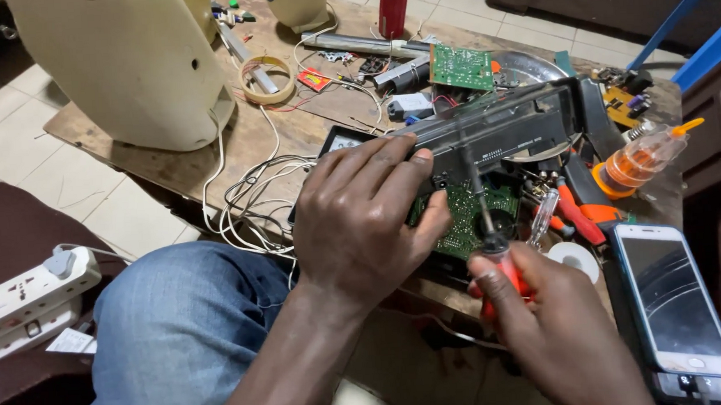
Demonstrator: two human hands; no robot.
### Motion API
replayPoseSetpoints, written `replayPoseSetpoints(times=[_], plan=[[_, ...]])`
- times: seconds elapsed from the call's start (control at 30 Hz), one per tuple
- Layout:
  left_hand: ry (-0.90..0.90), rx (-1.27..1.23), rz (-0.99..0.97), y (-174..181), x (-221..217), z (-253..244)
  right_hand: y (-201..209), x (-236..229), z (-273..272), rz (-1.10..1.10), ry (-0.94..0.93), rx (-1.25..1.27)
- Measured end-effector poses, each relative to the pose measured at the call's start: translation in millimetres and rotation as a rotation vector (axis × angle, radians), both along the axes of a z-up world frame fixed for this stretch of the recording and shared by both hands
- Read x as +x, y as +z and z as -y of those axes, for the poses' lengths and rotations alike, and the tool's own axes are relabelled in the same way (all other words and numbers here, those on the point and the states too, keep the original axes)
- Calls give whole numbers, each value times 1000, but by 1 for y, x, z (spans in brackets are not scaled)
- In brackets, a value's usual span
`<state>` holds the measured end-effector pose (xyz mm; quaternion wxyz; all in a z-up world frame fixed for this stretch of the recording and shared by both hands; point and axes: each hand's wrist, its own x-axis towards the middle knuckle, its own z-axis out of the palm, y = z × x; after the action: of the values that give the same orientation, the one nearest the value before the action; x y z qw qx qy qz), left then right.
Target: The person is repairing an electronic device, likely a VCR, by using a soldering iron to work on the circuit board. They hold the device with one hand and apply the soldering iron with the other, focusing on specific components on the board.
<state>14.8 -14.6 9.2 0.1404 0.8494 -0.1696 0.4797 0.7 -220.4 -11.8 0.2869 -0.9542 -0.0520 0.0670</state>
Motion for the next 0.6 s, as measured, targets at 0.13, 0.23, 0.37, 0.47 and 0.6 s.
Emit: replayPoseSetpoints(times=[0.13,0.23,0.37,0.47,0.6], plan=[[-10,-18,-1,0,0,0,-4,-1,-3,-17,40,36],[-12,-46,-7,-1,1,-1,-5,-2,-3,-51,21,-7],[-7,-69,-27,0,-1,-1,-8,1,4,11,42,0],[-11,-69,-29,-1,-1,-2,-4,3,4,73,71,-43],[-2,-49,-12,-4,0,-1,4,4,6,128,106,-25]])
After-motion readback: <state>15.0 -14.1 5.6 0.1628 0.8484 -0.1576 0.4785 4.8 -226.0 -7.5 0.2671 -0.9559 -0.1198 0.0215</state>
